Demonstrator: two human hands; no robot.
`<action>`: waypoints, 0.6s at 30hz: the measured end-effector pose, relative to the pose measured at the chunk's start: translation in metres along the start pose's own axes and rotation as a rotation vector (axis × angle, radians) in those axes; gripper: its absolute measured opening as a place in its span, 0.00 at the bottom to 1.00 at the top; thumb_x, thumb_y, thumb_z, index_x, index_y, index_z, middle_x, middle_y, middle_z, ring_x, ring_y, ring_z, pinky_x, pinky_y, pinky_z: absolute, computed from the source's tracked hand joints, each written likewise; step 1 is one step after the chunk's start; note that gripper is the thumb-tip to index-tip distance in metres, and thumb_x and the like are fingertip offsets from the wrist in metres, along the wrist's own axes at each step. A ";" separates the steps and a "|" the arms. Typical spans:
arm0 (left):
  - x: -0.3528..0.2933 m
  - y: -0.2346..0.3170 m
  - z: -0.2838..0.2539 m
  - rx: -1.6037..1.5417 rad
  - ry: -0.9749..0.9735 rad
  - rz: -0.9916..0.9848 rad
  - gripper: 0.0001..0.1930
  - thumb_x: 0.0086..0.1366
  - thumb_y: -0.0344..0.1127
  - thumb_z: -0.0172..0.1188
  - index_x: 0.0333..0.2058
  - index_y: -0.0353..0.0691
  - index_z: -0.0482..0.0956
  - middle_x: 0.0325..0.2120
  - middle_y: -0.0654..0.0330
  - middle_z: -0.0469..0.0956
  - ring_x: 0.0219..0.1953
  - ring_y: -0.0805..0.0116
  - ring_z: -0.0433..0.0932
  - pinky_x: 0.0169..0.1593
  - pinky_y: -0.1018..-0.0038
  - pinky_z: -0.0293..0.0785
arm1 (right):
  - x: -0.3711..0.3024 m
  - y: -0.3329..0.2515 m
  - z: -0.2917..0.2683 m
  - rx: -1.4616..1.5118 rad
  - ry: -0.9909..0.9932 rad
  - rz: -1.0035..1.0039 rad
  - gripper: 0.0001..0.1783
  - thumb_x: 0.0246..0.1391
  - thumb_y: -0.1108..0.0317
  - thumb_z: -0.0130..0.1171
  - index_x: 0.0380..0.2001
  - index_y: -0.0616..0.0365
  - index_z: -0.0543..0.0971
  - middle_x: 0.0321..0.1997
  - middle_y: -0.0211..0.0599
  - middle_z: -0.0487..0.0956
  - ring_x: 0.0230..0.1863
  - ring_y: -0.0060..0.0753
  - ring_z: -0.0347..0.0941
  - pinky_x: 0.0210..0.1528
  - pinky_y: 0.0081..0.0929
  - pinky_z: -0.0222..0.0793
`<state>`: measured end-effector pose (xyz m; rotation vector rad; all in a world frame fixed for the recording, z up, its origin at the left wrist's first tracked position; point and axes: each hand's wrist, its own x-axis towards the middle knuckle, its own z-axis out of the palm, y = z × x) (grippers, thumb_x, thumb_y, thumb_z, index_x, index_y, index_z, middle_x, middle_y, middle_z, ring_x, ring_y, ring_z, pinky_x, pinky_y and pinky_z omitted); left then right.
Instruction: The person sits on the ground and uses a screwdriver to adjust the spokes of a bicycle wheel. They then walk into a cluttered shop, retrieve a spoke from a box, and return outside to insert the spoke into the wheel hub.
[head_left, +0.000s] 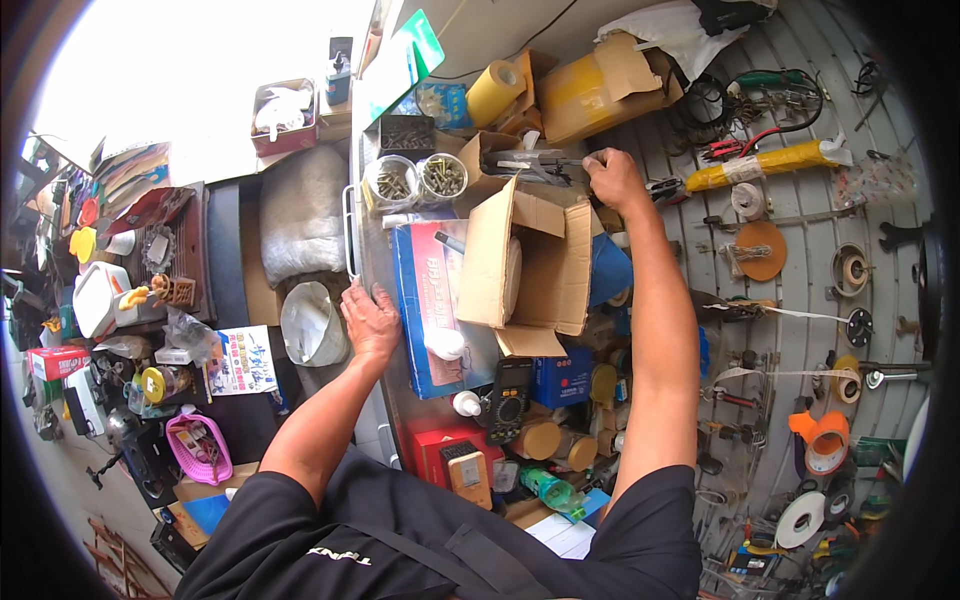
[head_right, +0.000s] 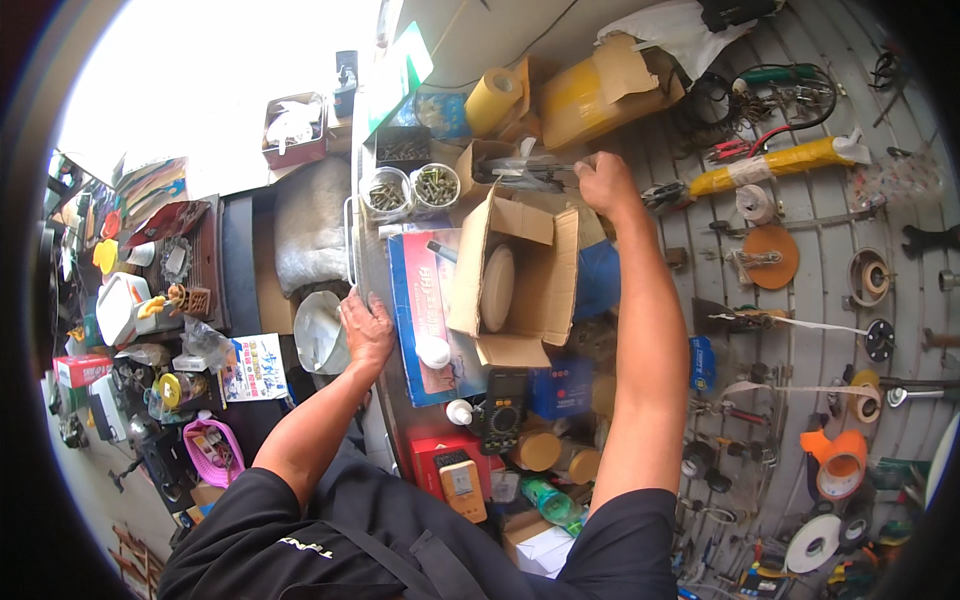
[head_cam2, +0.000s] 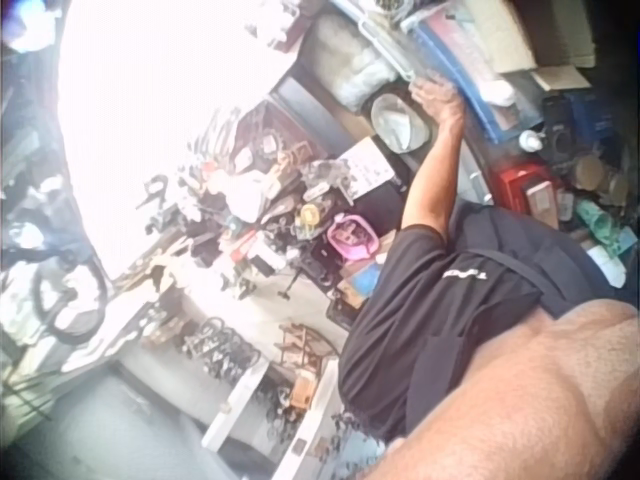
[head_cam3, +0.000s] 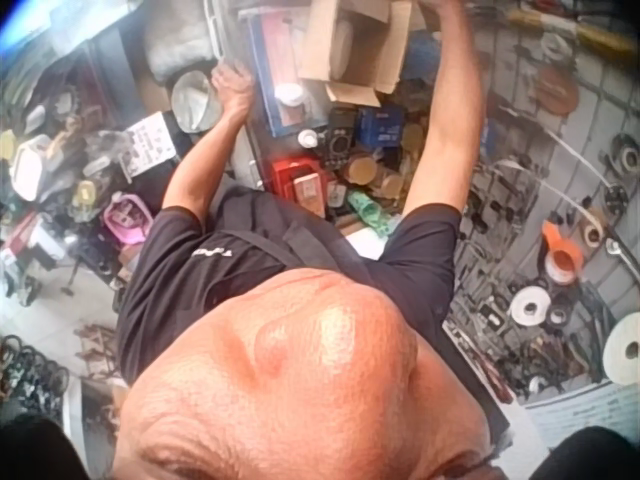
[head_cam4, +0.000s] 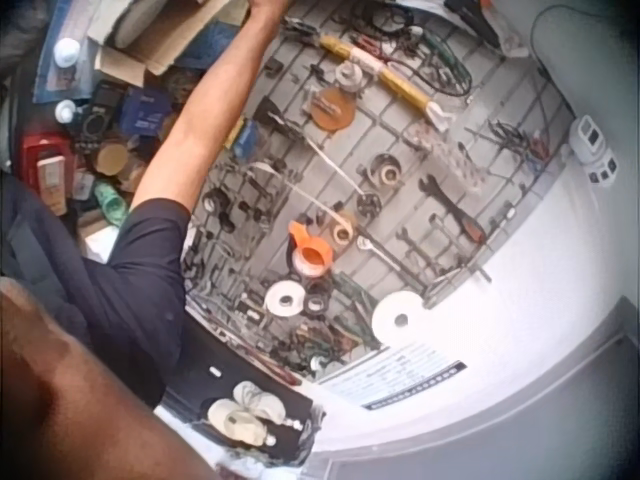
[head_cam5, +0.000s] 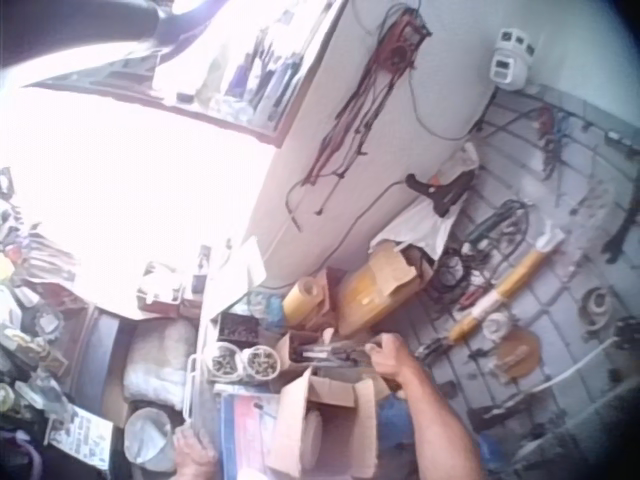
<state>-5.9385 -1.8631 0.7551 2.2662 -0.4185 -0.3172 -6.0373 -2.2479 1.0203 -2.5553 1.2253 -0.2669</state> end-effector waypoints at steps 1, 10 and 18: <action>0.000 -0.001 0.001 -0.005 0.013 0.004 0.27 0.73 0.41 0.52 0.61 0.24 0.67 0.55 0.35 0.71 0.59 0.34 0.68 0.64 0.49 0.64 | -0.002 -0.002 -0.003 -0.006 0.028 -0.009 0.21 0.61 0.57 0.62 0.37 0.69 0.85 0.40 0.65 0.83 0.48 0.62 0.81 0.51 0.44 0.75; 0.001 0.001 -0.002 0.007 -0.011 -0.025 0.28 0.74 0.43 0.51 0.62 0.25 0.67 0.57 0.34 0.70 0.61 0.34 0.68 0.65 0.49 0.65 | -0.022 -0.010 -0.015 0.182 0.033 0.125 0.20 0.64 0.59 0.60 0.35 0.71 0.83 0.25 0.53 0.84 0.29 0.42 0.84 0.37 0.37 0.76; 0.001 -0.001 -0.001 0.008 0.003 0.010 0.28 0.73 0.43 0.52 0.61 0.24 0.68 0.57 0.34 0.70 0.60 0.35 0.68 0.64 0.49 0.65 | -0.040 0.015 -0.004 0.273 0.173 0.065 0.18 0.66 0.60 0.58 0.38 0.70 0.82 0.24 0.44 0.83 0.26 0.32 0.81 0.35 0.33 0.76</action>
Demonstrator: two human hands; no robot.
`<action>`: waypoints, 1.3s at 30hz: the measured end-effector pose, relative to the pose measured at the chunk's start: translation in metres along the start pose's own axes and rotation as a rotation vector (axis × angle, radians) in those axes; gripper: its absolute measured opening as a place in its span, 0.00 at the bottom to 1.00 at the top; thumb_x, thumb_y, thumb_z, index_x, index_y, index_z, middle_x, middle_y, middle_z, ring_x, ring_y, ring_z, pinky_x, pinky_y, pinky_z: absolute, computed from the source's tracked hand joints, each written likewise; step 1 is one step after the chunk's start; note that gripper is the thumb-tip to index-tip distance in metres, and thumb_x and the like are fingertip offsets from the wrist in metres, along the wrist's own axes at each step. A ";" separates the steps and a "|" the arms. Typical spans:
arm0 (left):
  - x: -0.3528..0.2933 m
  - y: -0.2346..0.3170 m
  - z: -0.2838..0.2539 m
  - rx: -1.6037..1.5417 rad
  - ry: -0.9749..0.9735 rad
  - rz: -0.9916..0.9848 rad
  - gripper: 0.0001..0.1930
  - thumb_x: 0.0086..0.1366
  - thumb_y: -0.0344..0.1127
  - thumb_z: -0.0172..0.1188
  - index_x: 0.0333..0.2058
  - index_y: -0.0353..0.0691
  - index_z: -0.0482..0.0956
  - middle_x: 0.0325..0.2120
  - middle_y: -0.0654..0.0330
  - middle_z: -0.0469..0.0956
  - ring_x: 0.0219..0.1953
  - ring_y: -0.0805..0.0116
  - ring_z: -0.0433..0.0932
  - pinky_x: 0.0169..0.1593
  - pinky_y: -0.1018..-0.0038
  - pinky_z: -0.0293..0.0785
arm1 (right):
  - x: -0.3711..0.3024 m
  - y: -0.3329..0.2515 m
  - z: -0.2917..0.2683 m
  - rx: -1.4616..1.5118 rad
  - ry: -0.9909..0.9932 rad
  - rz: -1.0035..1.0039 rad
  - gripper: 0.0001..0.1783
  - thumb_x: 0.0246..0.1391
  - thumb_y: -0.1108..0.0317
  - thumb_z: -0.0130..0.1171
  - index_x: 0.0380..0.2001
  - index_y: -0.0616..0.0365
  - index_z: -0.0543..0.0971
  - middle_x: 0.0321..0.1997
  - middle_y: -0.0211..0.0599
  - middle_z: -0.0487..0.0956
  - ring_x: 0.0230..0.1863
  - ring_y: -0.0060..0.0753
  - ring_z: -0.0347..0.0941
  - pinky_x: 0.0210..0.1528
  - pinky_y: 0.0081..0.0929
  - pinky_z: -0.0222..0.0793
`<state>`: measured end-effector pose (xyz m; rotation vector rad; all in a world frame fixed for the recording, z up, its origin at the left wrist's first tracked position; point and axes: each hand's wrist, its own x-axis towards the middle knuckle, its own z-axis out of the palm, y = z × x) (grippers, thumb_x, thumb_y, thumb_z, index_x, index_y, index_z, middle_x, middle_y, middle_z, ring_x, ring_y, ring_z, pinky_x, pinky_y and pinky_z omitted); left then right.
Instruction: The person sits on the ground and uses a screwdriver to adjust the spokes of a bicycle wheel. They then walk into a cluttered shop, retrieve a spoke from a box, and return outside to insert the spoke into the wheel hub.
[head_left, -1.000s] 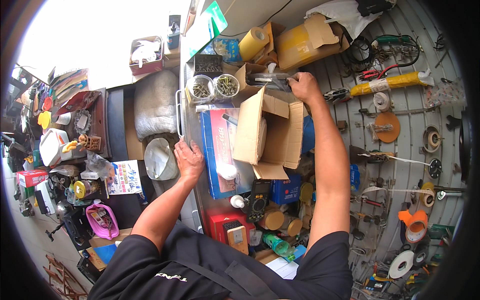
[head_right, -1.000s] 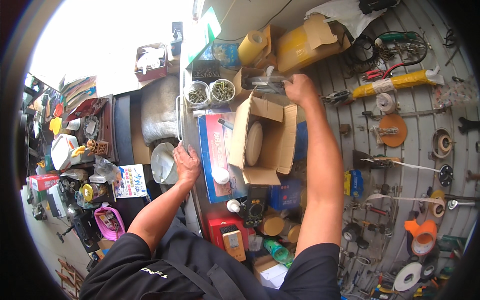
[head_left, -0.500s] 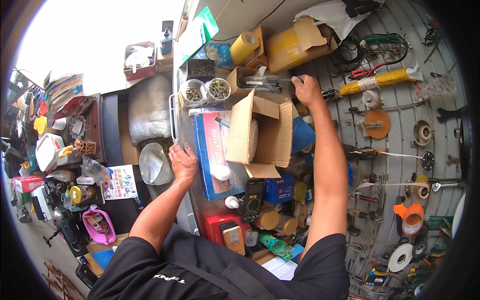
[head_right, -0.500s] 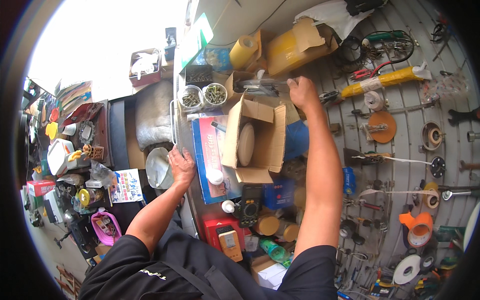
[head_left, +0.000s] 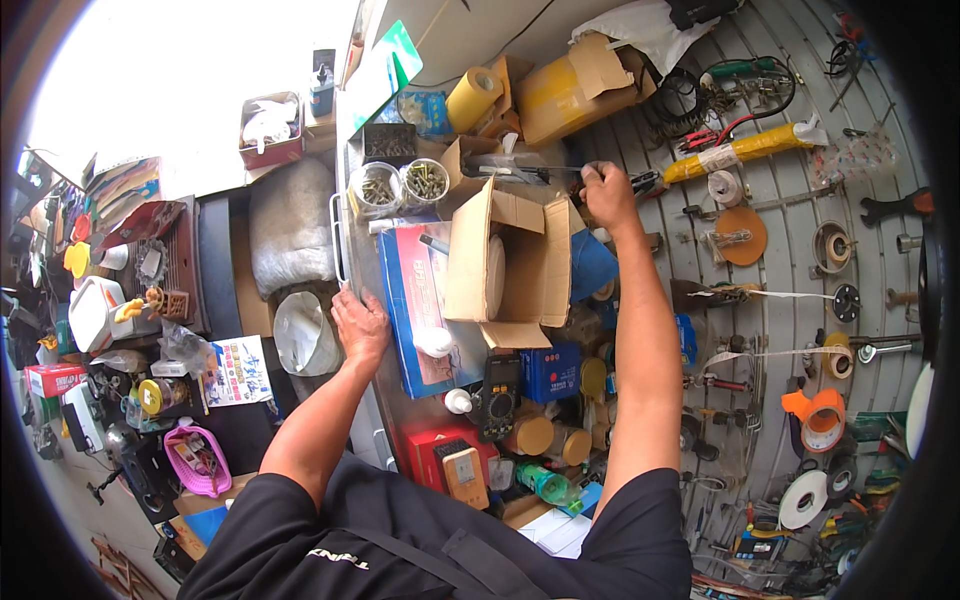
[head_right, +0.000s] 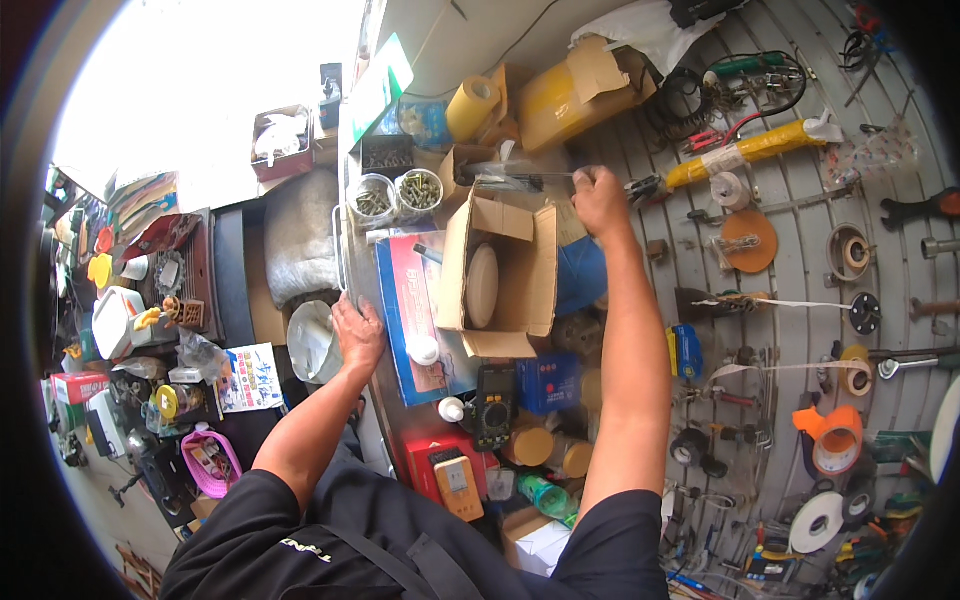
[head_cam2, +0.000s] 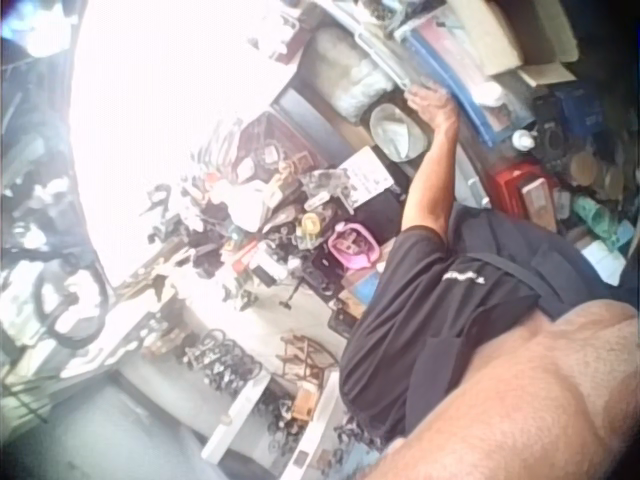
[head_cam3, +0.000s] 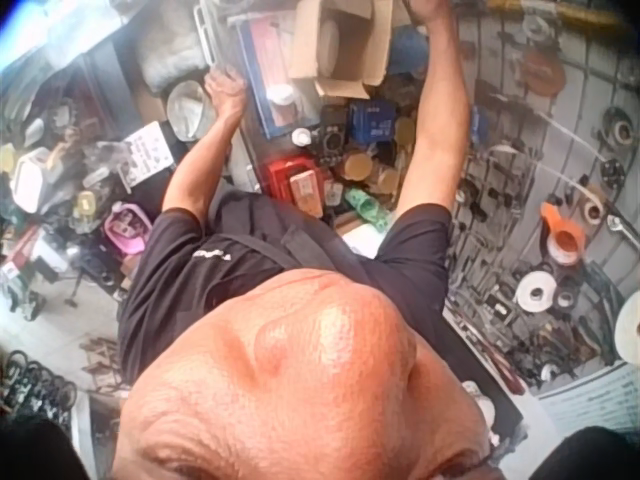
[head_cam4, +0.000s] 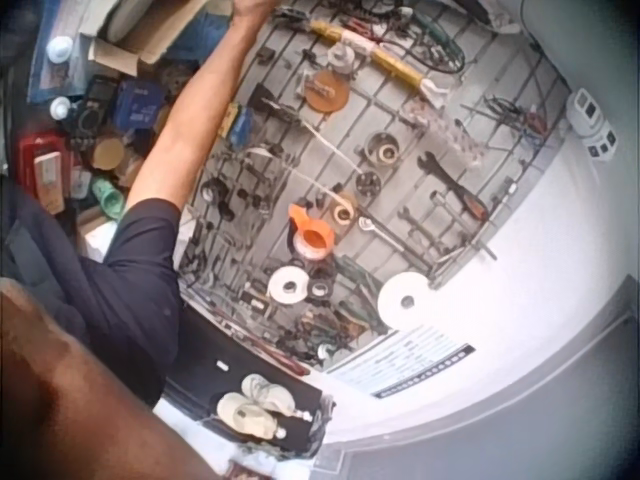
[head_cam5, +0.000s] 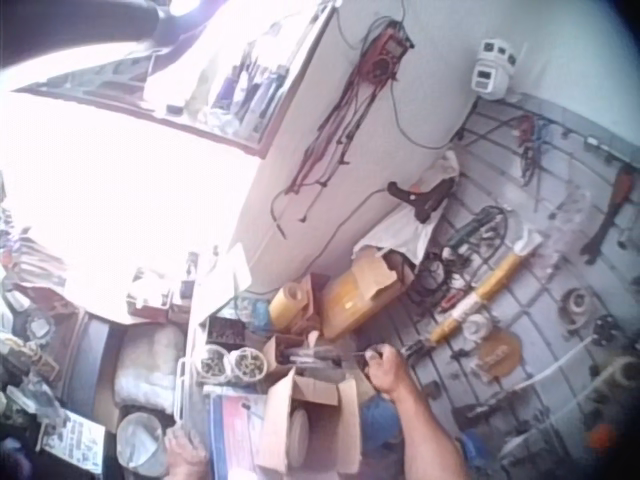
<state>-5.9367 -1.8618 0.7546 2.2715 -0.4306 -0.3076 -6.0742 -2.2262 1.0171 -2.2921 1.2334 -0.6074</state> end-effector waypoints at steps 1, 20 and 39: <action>0.000 0.000 -0.001 0.008 -0.004 -0.007 0.28 0.73 0.43 0.52 0.61 0.25 0.68 0.57 0.34 0.70 0.60 0.35 0.68 0.64 0.50 0.66 | 0.000 0.000 -0.004 -0.036 0.049 -0.017 0.19 0.66 0.60 0.57 0.38 0.69 0.82 0.24 0.44 0.83 0.26 0.33 0.82 0.35 0.33 0.76; -0.005 0.008 0.000 -0.032 -0.025 -0.073 0.28 0.73 0.46 0.52 0.62 0.30 0.68 0.57 0.39 0.71 0.61 0.39 0.69 0.61 0.48 0.69 | -0.060 -0.072 -0.098 0.474 0.414 0.006 0.14 0.73 0.64 0.49 0.40 0.67 0.74 0.32 0.36 0.79 0.29 0.28 0.79 0.31 0.26 0.78; -0.054 0.094 -0.216 -1.793 -0.752 -0.609 0.33 0.80 0.53 0.41 0.68 0.28 0.54 0.60 0.39 0.70 0.59 0.47 0.75 0.64 0.52 0.75 | -0.328 -0.241 -0.053 0.422 -0.166 -0.221 0.09 0.73 0.67 0.55 0.44 0.62 0.74 0.33 0.33 0.82 0.35 0.20 0.79 0.40 0.20 0.74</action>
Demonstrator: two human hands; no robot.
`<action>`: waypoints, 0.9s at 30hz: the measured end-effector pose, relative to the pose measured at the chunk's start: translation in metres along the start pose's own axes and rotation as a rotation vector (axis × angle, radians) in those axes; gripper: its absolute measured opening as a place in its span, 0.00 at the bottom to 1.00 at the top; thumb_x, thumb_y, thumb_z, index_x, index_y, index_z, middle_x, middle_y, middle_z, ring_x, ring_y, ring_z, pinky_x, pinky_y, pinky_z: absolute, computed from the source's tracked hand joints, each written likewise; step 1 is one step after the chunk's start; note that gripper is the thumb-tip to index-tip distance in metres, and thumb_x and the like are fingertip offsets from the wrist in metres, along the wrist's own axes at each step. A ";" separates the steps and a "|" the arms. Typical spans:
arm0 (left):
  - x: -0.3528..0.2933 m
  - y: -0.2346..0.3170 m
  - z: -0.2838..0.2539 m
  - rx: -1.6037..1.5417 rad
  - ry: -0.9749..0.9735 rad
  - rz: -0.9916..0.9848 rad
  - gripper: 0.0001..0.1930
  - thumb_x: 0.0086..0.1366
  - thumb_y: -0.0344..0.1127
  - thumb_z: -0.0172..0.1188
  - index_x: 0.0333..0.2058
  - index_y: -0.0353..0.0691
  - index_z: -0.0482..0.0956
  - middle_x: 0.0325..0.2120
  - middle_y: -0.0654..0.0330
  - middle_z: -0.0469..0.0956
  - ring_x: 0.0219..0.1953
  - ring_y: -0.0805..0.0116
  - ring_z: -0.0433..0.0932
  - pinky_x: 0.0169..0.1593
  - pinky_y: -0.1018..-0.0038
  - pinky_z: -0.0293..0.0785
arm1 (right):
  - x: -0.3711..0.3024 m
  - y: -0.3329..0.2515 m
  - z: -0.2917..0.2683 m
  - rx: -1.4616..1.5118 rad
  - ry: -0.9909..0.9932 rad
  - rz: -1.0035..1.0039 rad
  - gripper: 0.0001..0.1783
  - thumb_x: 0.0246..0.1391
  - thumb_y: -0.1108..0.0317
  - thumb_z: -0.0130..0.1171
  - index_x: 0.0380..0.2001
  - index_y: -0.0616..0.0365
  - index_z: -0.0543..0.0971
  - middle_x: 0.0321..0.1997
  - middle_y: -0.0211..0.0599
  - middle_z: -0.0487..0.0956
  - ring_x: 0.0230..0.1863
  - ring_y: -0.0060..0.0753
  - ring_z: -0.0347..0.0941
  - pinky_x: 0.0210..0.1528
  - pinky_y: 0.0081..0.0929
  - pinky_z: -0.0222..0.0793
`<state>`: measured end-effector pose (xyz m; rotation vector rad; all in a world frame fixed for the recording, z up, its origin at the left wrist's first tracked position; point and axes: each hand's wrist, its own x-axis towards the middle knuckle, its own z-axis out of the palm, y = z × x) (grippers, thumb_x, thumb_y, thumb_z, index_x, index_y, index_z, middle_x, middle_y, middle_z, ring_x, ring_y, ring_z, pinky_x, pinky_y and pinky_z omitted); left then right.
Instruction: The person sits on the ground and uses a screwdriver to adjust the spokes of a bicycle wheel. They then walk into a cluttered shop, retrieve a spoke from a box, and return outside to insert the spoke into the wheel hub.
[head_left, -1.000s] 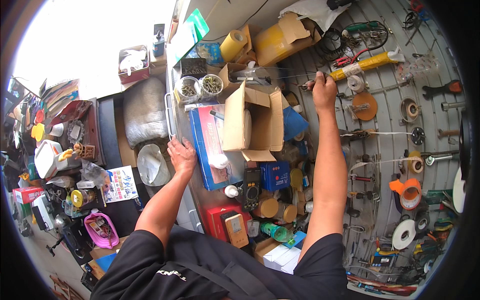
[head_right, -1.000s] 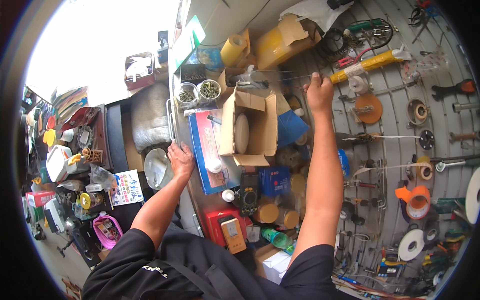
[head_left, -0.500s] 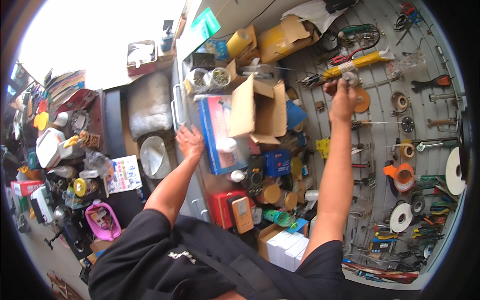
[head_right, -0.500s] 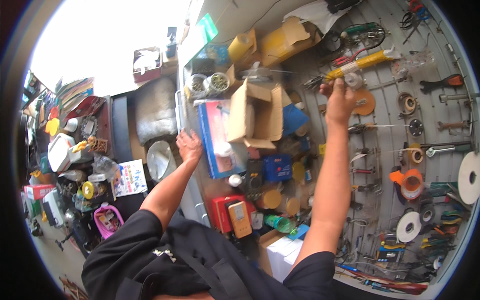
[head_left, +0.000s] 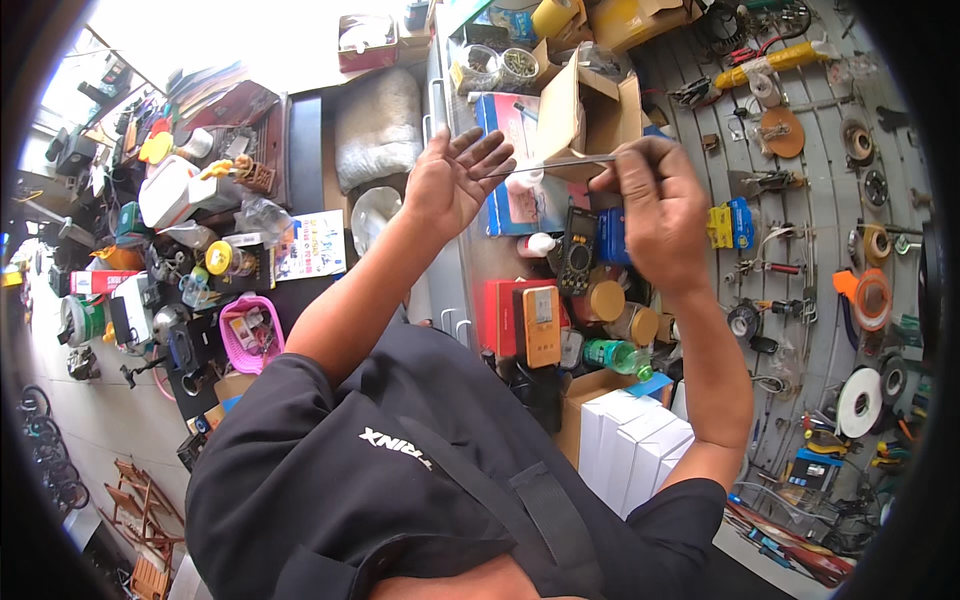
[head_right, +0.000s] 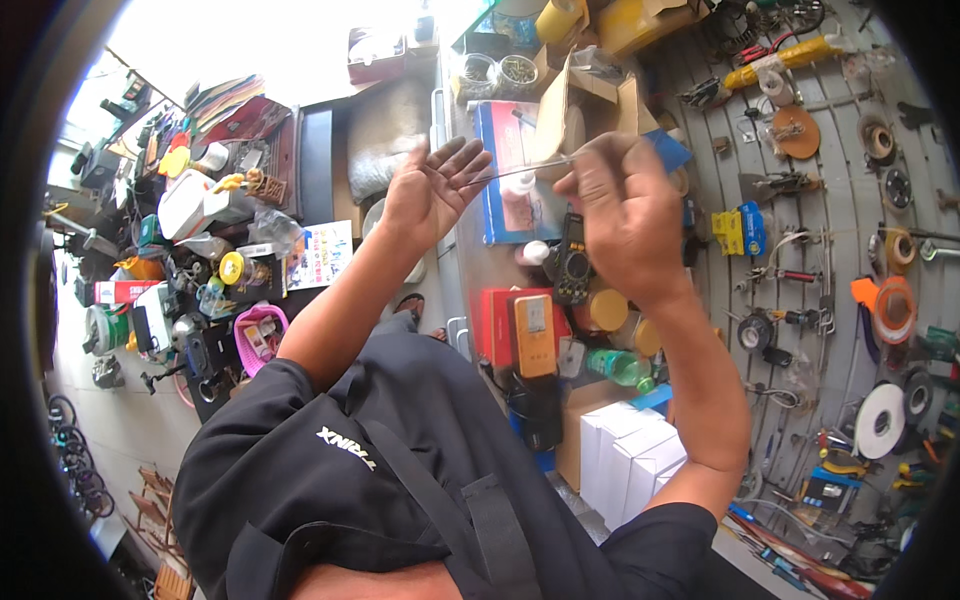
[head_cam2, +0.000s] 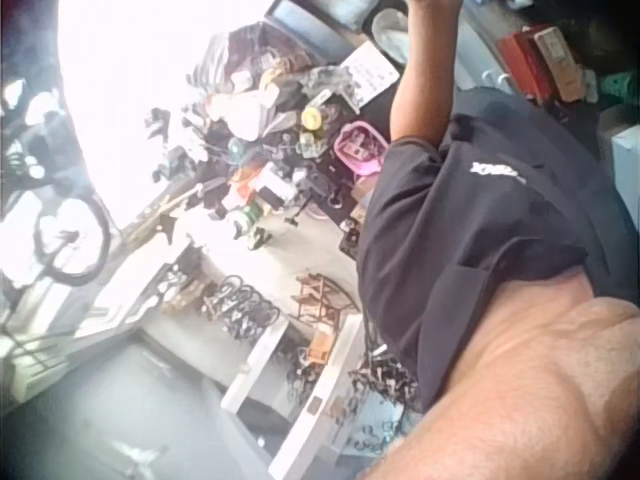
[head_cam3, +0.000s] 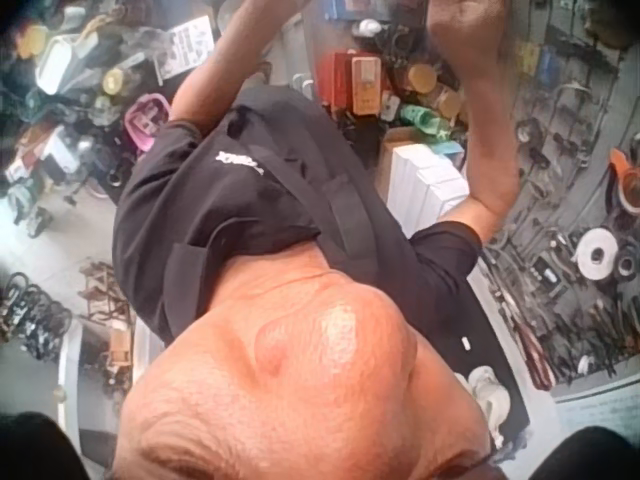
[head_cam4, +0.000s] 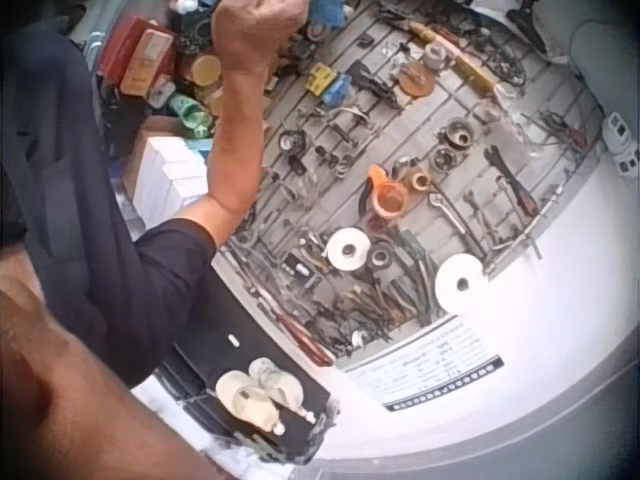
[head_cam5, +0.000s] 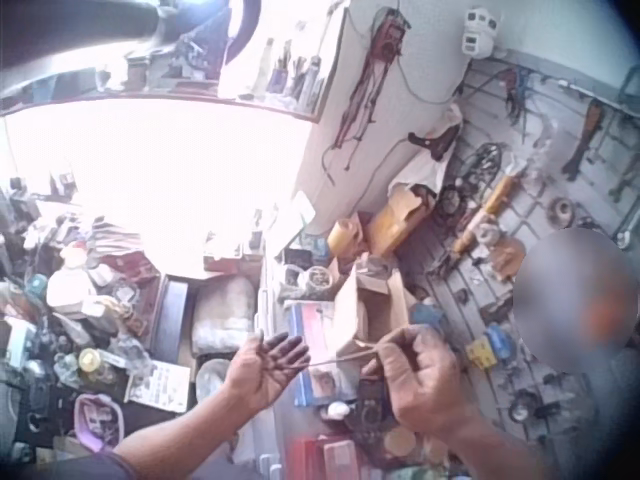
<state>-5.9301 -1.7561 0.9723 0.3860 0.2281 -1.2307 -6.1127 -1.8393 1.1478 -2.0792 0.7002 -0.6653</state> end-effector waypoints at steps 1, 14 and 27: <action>0.001 -0.005 -0.013 -0.009 0.019 -0.007 0.30 0.81 0.50 0.40 0.67 0.28 0.57 0.59 0.40 0.71 0.59 0.48 0.75 0.65 0.53 0.75 | -0.012 0.005 0.003 -0.040 -0.036 -0.006 0.09 0.72 0.67 0.55 0.44 0.63 0.73 0.33 0.33 0.83 0.35 0.20 0.79 0.39 0.21 0.74; -0.067 0.005 -0.084 1.745 -0.423 0.275 0.15 0.76 0.43 0.56 0.43 0.35 0.82 0.32 0.51 0.82 0.38 0.53 0.82 0.43 0.60 0.76 | -0.017 0.093 -0.025 0.006 -0.468 0.633 0.14 0.69 0.63 0.60 0.44 0.67 0.79 0.34 0.31 0.80 0.29 0.21 0.77 0.32 0.22 0.75; 0.049 -0.043 -0.119 1.797 -0.330 0.529 0.26 0.64 0.27 0.65 0.60 0.32 0.67 0.48 0.41 0.72 0.43 0.46 0.80 0.49 0.59 0.79 | 0.126 0.157 -0.085 -0.357 -0.211 0.346 0.15 0.67 0.62 0.60 0.44 0.67 0.81 0.34 0.30 0.81 0.30 0.18 0.74 0.35 0.21 0.74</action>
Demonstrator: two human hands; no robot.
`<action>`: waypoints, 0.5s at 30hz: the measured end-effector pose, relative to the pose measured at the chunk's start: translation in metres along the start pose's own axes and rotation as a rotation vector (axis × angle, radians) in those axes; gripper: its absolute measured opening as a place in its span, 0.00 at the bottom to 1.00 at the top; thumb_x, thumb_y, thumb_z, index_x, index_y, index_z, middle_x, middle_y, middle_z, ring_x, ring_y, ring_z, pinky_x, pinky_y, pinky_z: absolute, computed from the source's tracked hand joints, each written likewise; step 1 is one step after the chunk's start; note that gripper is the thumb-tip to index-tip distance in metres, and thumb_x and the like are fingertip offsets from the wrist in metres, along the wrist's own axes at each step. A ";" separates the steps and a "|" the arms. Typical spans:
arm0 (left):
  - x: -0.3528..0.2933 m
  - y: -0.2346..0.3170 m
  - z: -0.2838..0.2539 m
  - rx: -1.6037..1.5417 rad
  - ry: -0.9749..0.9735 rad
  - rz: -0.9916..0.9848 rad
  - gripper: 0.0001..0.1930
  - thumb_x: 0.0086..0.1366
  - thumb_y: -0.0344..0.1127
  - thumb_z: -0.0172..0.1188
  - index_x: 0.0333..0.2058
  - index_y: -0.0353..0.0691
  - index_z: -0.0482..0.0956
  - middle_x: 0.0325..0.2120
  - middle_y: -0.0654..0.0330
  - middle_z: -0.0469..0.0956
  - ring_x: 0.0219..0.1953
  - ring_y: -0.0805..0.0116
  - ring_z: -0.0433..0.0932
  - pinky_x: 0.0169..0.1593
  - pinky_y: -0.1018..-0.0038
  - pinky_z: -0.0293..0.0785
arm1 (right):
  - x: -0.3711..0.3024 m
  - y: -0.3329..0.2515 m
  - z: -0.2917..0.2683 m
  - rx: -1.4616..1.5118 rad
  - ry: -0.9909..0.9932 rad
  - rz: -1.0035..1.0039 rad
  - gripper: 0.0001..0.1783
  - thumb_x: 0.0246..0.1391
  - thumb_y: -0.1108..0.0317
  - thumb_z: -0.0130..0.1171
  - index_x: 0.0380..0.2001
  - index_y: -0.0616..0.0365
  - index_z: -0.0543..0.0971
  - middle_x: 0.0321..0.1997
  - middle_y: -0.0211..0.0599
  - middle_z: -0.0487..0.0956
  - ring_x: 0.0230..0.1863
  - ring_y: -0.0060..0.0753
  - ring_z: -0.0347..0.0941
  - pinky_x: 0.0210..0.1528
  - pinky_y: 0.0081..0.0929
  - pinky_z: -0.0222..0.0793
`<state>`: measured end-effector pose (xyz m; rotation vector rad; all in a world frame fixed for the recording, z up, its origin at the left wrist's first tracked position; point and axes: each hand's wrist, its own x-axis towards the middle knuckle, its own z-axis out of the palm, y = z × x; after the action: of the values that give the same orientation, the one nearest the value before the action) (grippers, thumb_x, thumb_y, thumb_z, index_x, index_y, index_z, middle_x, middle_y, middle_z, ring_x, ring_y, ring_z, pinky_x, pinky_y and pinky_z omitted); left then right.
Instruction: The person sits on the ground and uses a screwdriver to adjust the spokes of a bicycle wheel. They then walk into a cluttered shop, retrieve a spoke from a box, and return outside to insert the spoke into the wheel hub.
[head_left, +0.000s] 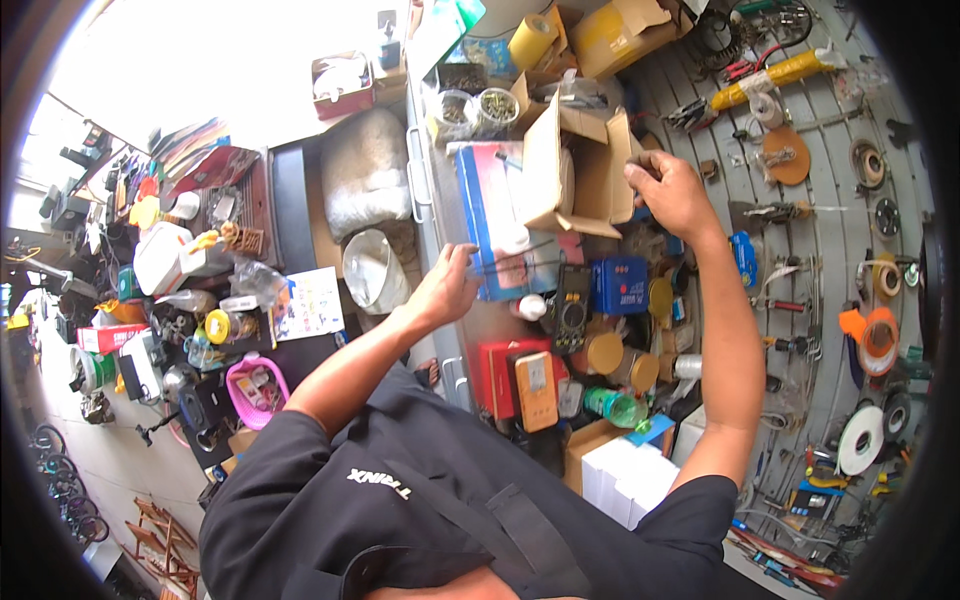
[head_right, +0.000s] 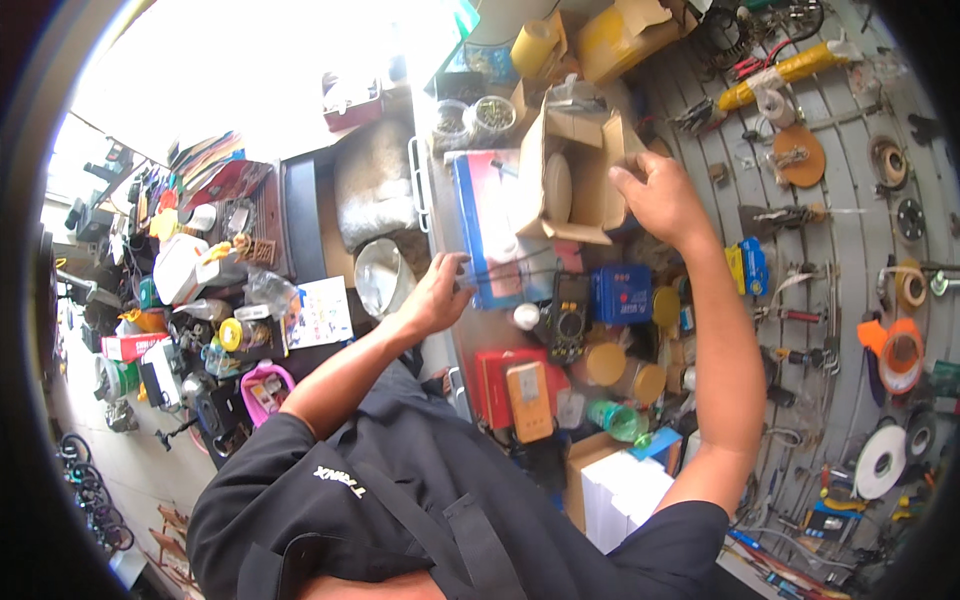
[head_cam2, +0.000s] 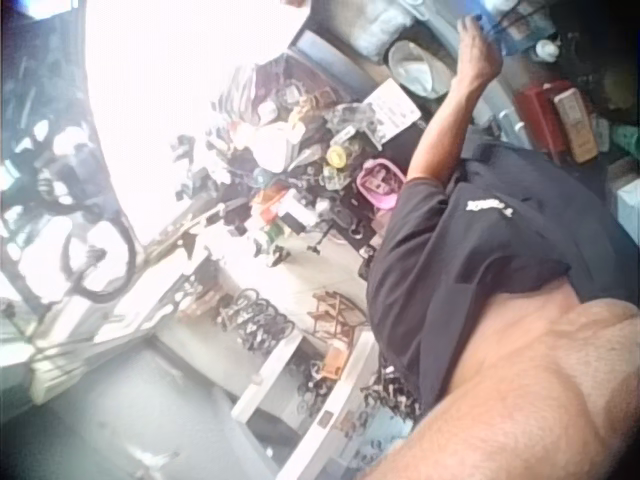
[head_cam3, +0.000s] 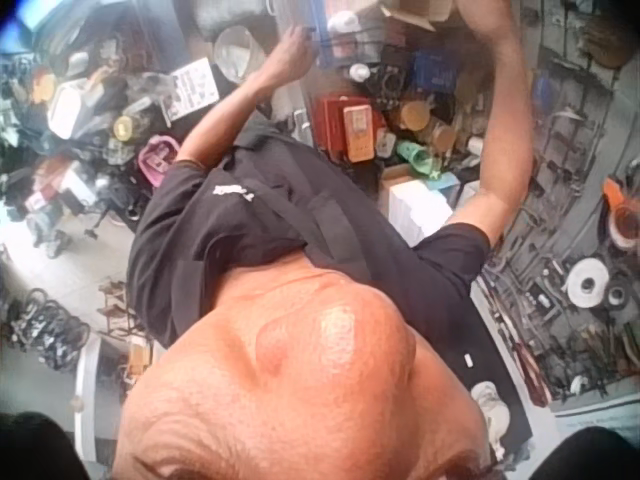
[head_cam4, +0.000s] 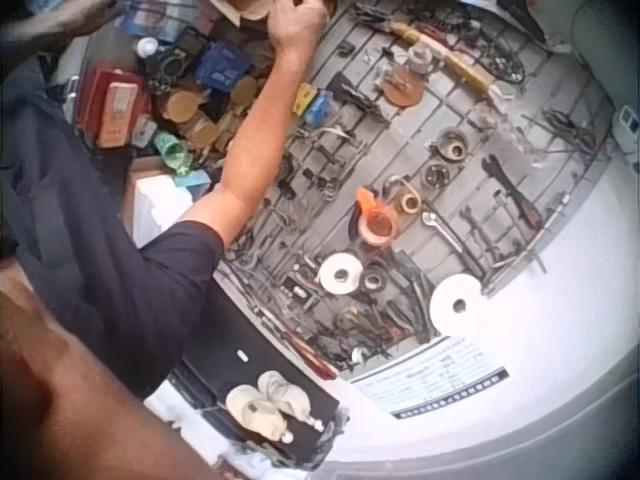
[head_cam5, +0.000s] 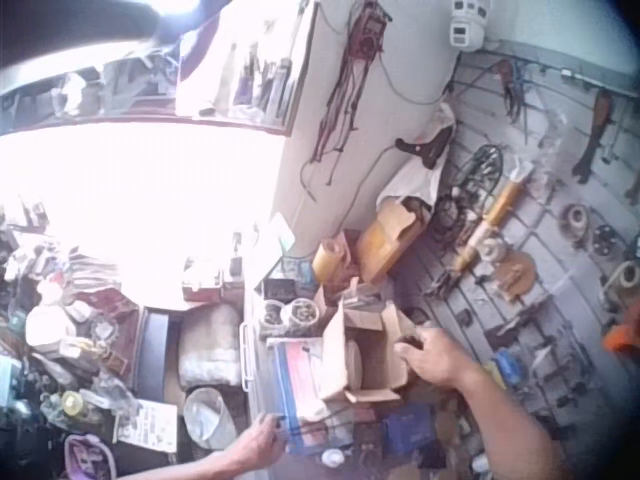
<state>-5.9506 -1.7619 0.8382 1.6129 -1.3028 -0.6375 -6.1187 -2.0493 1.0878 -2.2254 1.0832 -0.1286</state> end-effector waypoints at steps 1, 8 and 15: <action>0.003 0.002 0.000 -0.077 -0.024 -0.074 0.28 0.63 0.26 0.65 0.61 0.33 0.66 0.49 0.41 0.70 0.43 0.48 0.80 0.50 0.59 0.79 | 0.021 0.005 0.001 -0.040 0.078 -0.048 0.15 0.66 0.63 0.61 0.43 0.67 0.81 0.33 0.30 0.81 0.30 0.18 0.74 0.35 0.22 0.74; 0.014 0.023 -0.014 -0.219 -0.119 -0.263 0.38 0.58 0.26 0.67 0.66 0.37 0.60 0.57 0.43 0.61 0.56 0.50 0.74 0.51 0.58 0.81 | 0.175 0.044 -0.004 -0.301 0.284 -0.011 0.28 0.52 0.55 0.70 0.52 0.63 0.82 0.50 0.59 0.84 0.56 0.51 0.81 0.59 0.40 0.74; -0.003 0.006 -0.040 -0.273 -0.129 -0.338 0.41 0.60 0.34 0.72 0.67 0.37 0.59 0.61 0.47 0.61 0.61 0.53 0.71 0.57 0.57 0.78 | 0.225 0.030 0.020 -0.551 -0.057 0.148 0.26 0.58 0.56 0.65 0.57 0.55 0.82 0.58 0.54 0.81 0.61 0.53 0.77 0.63 0.40 0.70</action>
<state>-5.9205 -1.7460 0.8600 1.5940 -0.9861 -1.0927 -5.9846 -2.2173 1.0128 -2.5889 1.3698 0.3349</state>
